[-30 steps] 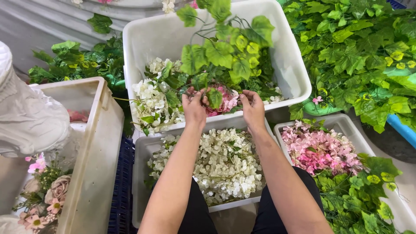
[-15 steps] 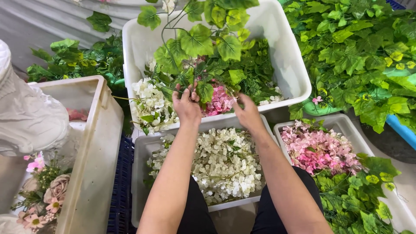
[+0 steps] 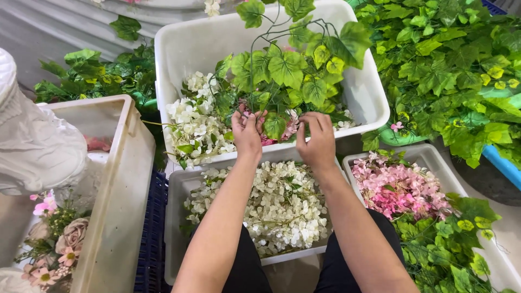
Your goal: The person sits on the floor and sorts artificial flowers and green leaves from a large white bin into smaller bins. They pick up bunches of pink and white flowers and green foliage, separating them by type and placing them into designated containers.
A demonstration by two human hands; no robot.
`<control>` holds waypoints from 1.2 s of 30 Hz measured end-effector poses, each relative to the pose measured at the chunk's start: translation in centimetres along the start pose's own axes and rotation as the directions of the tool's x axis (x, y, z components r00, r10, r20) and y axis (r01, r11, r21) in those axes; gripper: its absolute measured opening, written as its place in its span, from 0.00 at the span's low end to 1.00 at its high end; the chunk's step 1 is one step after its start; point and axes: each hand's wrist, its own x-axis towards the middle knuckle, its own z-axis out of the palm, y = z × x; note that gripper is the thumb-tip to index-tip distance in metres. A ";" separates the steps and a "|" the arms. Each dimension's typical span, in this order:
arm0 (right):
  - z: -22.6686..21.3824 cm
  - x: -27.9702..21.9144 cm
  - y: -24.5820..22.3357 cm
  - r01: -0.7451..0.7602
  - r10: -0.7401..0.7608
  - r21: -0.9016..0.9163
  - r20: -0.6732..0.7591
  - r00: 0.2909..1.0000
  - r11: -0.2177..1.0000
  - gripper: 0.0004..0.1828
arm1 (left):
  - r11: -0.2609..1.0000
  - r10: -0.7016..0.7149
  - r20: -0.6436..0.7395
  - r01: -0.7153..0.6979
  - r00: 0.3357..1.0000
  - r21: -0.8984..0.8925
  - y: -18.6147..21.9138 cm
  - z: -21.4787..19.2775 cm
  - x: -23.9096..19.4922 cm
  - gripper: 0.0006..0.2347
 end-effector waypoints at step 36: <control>-35.3 -10.6 7.2 -0.418 0.613 -0.696 0.039 0.789 0.583 0.34 | 0.441 -0.743 0.253 0.170 0.619 0.881 -14.7 23.0 -32.1 0.27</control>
